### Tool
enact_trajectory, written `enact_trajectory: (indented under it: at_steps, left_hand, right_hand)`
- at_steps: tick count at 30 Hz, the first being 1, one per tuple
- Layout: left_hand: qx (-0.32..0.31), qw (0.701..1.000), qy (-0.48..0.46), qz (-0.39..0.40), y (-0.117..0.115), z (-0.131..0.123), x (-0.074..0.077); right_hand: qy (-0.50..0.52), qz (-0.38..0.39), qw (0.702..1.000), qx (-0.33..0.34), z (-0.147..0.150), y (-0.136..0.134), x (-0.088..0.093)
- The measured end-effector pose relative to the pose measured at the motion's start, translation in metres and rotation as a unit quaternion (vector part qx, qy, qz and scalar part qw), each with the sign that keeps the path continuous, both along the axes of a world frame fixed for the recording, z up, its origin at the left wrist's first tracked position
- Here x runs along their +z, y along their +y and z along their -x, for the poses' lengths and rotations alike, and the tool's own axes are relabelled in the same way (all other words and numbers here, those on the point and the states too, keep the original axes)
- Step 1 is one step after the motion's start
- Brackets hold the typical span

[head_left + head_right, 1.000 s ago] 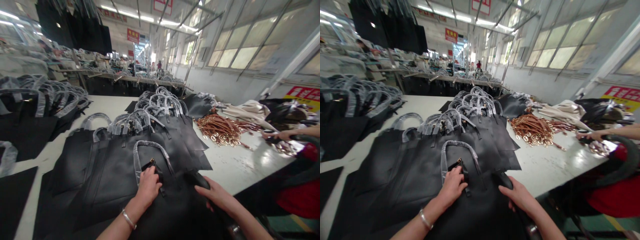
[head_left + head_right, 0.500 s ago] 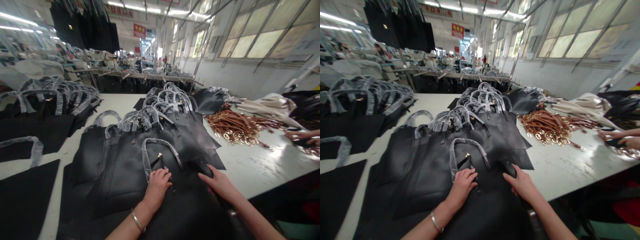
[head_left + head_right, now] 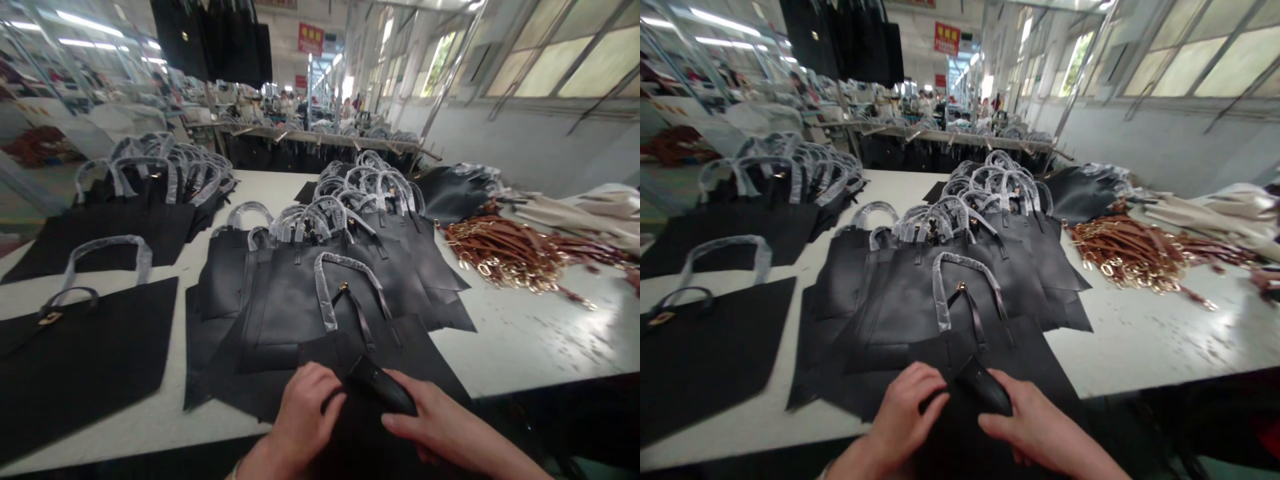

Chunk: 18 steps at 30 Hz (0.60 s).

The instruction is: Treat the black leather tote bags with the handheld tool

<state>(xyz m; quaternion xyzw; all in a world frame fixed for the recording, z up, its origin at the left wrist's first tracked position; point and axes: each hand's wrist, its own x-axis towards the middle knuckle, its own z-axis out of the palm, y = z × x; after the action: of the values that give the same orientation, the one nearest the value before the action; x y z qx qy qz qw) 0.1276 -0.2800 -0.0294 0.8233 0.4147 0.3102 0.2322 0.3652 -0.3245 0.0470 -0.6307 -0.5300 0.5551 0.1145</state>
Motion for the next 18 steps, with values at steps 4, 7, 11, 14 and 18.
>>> enact_trajectory:
  at_steps: [4, 7, 11, 14, 18]
  left_hand:
    - [-0.018, 0.995, 0.025, -0.090, -0.029, 0.000, -0.029]
    - [-0.045, 0.991, 0.027, -0.127, -0.025, -0.001, -0.036]
    - [-0.047, 0.982, 0.031, -0.182, -0.022, -0.001, -0.033]
    - [-0.038, 0.978, 0.037, -0.204, -0.025, 0.000, -0.034]
    - [-0.020, 0.974, 0.026, -0.225, -0.026, 0.000, -0.040]
  right_hand:
    - [-0.032, -0.005, 0.999, 0.020, 0.013, 0.010, -0.003]
    - [-0.055, -0.020, 0.998, 0.037, 0.022, 0.017, -0.003]
    - [-0.071, -0.062, 0.994, 0.057, 0.036, 0.023, -0.001]
    - [-0.083, -0.095, 0.990, 0.068, 0.048, 0.024, -0.002]
    - [-0.113, -0.189, 0.973, 0.074, 0.071, 0.031, -0.004]
